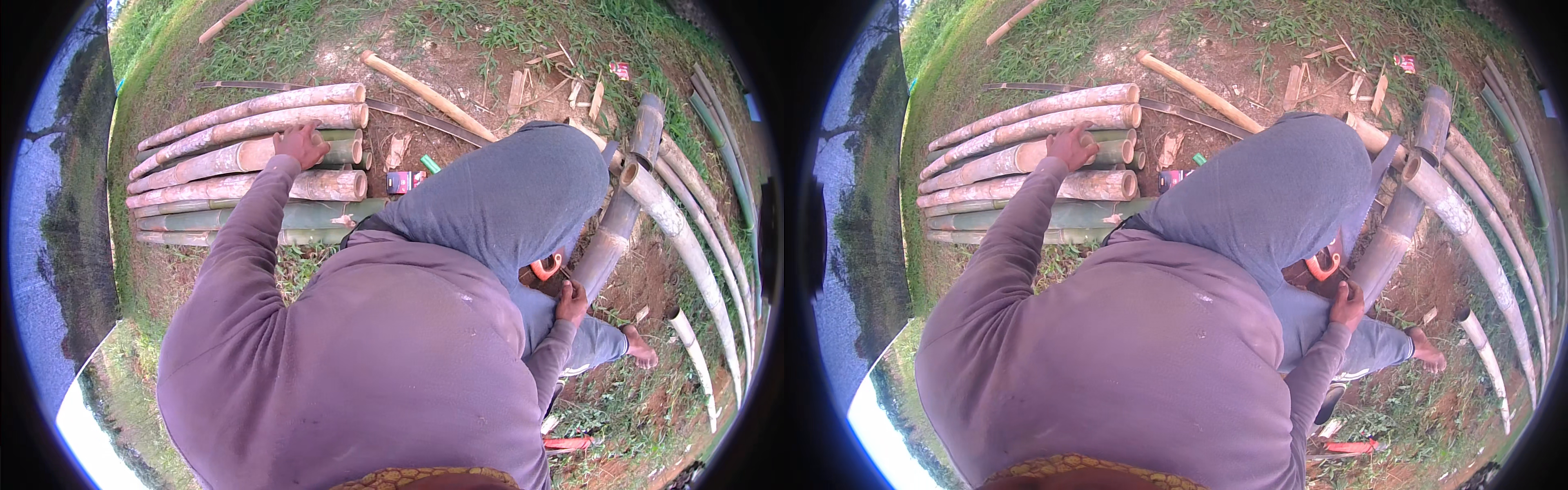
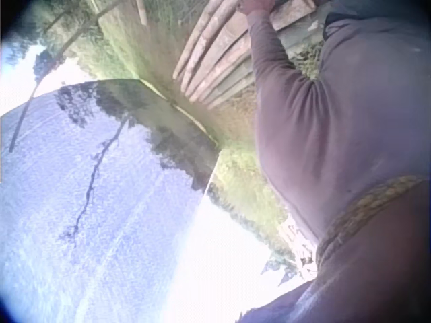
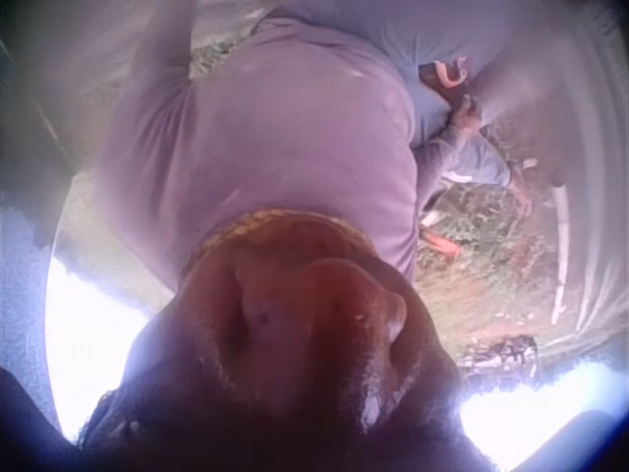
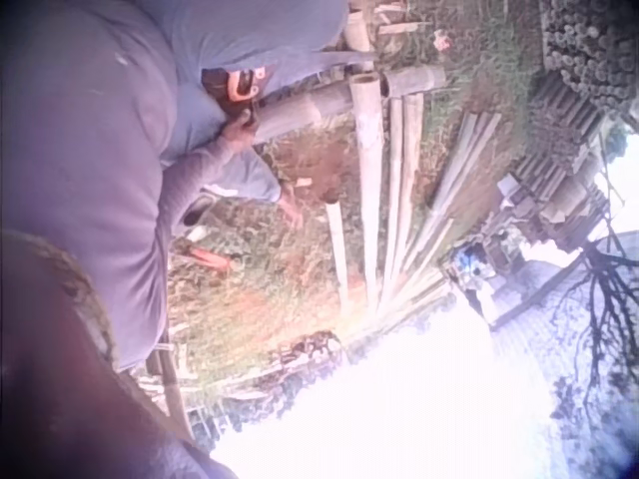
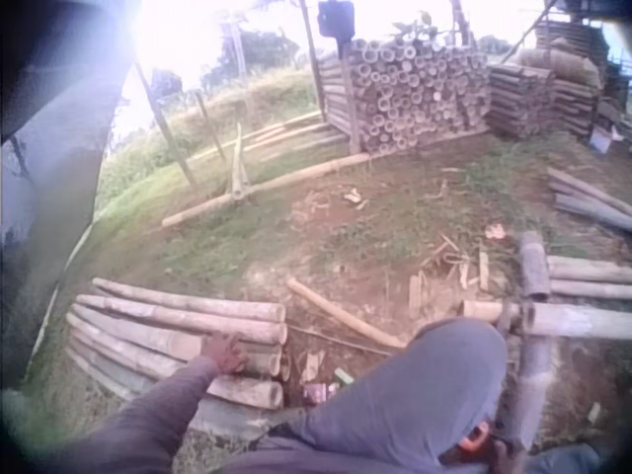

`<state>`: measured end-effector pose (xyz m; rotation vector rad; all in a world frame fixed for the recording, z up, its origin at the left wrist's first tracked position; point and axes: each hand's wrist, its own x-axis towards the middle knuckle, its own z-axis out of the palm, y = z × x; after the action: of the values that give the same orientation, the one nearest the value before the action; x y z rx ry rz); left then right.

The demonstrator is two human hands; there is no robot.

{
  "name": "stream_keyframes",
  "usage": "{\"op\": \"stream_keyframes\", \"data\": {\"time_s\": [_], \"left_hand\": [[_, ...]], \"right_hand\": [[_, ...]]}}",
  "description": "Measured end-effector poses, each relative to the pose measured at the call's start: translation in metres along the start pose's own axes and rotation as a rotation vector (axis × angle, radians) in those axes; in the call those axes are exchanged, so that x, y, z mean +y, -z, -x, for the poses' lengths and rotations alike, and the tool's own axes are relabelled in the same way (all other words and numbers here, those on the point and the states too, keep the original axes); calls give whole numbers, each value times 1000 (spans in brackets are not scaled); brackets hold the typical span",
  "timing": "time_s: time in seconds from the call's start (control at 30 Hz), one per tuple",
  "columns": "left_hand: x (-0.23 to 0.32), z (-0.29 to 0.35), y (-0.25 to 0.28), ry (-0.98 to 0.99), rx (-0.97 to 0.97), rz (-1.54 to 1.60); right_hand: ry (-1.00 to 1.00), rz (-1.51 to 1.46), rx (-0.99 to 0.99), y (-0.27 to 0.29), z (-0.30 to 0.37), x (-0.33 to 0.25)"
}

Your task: The person sits on the ground and uses a hand saw to cut long bamboo poles into shorter sections. They position the bamboo on a makeshift stand, saw through it, and then move the cut pieces aside.

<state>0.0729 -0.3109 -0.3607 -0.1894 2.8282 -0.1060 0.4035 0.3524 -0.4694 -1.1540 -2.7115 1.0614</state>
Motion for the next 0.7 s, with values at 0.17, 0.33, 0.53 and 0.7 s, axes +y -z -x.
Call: {"op": "stream_keyframes", "data": {"time_s": [0.17, 0.33, 0.53, 0.7], "left_hand": [[39, -11, -1, -20, 204, 76], [133, -34, -1, -554, 151, 555], [308, 7, 74, -825, -821, 1444], [389, 52, 201, -1525, -454, 1362]], "right_hand": [[-30, 9, -8, 3, 16, -6], [-58, -2, 122, 14, 35, -41], [-455, 501, 230, 58, 61, -62], [-760, 338, 313, 83, 102, -26]]}}
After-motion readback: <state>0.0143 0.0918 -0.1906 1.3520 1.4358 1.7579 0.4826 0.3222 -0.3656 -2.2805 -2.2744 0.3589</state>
